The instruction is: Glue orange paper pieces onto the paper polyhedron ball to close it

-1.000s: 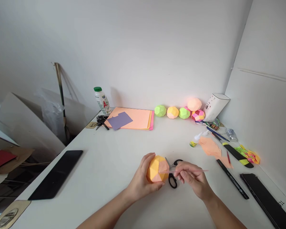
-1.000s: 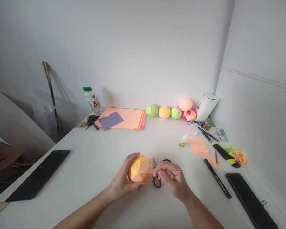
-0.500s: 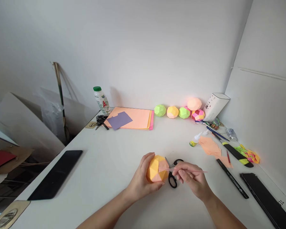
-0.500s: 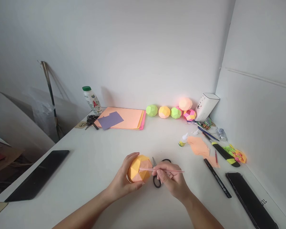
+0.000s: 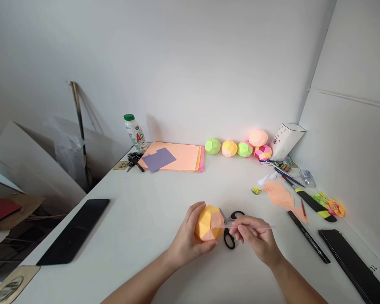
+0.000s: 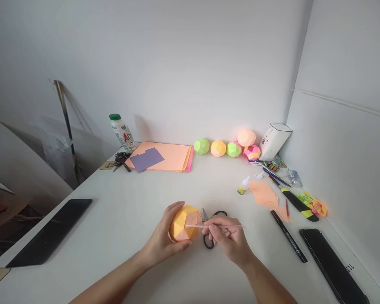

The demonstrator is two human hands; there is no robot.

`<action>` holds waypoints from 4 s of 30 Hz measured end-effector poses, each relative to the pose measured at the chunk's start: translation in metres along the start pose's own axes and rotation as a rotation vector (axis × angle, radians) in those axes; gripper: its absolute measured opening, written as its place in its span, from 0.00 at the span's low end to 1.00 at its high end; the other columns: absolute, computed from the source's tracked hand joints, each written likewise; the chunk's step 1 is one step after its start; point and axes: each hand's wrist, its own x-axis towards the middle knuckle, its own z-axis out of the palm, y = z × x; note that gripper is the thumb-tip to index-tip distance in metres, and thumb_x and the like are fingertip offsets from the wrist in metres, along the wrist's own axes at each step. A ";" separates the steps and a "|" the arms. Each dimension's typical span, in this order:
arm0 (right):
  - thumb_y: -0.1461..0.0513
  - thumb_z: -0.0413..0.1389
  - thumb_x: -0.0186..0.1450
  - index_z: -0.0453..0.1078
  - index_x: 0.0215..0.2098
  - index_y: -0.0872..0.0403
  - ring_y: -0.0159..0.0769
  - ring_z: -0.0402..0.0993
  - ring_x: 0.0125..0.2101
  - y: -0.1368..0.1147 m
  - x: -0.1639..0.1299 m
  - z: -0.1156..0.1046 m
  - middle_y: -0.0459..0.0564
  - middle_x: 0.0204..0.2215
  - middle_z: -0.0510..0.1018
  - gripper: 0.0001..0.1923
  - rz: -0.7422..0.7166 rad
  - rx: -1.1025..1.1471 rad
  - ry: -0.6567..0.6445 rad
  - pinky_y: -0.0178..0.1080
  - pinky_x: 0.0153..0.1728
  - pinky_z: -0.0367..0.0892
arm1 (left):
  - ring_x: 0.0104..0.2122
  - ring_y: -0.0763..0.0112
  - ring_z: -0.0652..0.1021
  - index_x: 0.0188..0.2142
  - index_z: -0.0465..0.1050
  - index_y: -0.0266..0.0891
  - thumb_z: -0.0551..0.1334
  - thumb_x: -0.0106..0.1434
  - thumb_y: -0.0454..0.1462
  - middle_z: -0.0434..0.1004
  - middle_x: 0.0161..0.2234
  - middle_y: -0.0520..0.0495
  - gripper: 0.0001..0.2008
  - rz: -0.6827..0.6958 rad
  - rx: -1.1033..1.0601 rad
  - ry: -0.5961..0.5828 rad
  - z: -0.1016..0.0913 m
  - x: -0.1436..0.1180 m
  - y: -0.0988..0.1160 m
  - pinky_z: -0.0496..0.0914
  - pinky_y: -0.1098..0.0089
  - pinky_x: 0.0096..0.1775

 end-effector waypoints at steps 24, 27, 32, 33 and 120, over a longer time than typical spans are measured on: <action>0.62 0.49 0.70 0.71 0.50 0.46 0.42 0.72 0.49 0.009 0.004 0.000 0.53 0.47 0.78 0.13 -0.235 -0.320 0.146 0.49 0.49 0.70 | 0.60 0.48 0.61 0.62 0.49 0.49 0.67 0.56 0.51 0.54 0.60 0.38 0.41 0.071 -0.117 -0.059 0.000 -0.001 -0.002 0.64 0.47 0.56; 0.58 0.52 0.69 0.60 0.60 0.45 0.44 0.54 0.64 0.014 0.004 0.015 0.53 0.63 0.63 0.22 -0.113 -0.340 0.065 0.54 0.62 0.56 | 0.60 0.48 0.61 0.63 0.48 0.50 0.66 0.56 0.53 0.54 0.60 0.38 0.42 0.116 -0.157 -0.089 0.003 -0.002 -0.002 0.63 0.47 0.56; 0.54 0.51 0.69 0.51 0.64 0.46 0.44 0.48 0.66 0.015 -0.004 0.034 0.54 0.67 0.54 0.28 0.071 -0.222 -0.042 0.53 0.64 0.53 | 0.60 0.49 0.61 0.63 0.49 0.51 0.65 0.57 0.54 0.53 0.60 0.38 0.39 0.158 -0.172 -0.064 0.009 -0.005 -0.004 0.65 0.47 0.55; 0.54 0.51 0.69 0.51 0.64 0.46 0.44 0.48 0.66 0.015 -0.005 0.036 0.54 0.67 0.54 0.27 0.071 -0.223 -0.049 0.54 0.64 0.52 | 0.60 0.49 0.60 0.63 0.50 0.51 0.64 0.57 0.54 0.52 0.60 0.38 0.39 0.163 -0.164 -0.057 0.010 -0.005 -0.005 0.65 0.47 0.55; 0.53 0.48 0.70 0.53 0.63 0.49 0.43 0.54 0.64 0.019 -0.001 0.032 0.55 0.63 0.59 0.25 0.075 -0.218 -0.133 0.50 0.63 0.54 | 0.56 0.50 0.66 0.60 0.49 0.45 0.59 0.64 0.47 0.50 0.59 0.33 0.30 0.241 0.139 -0.189 0.006 0.000 0.004 0.70 0.50 0.51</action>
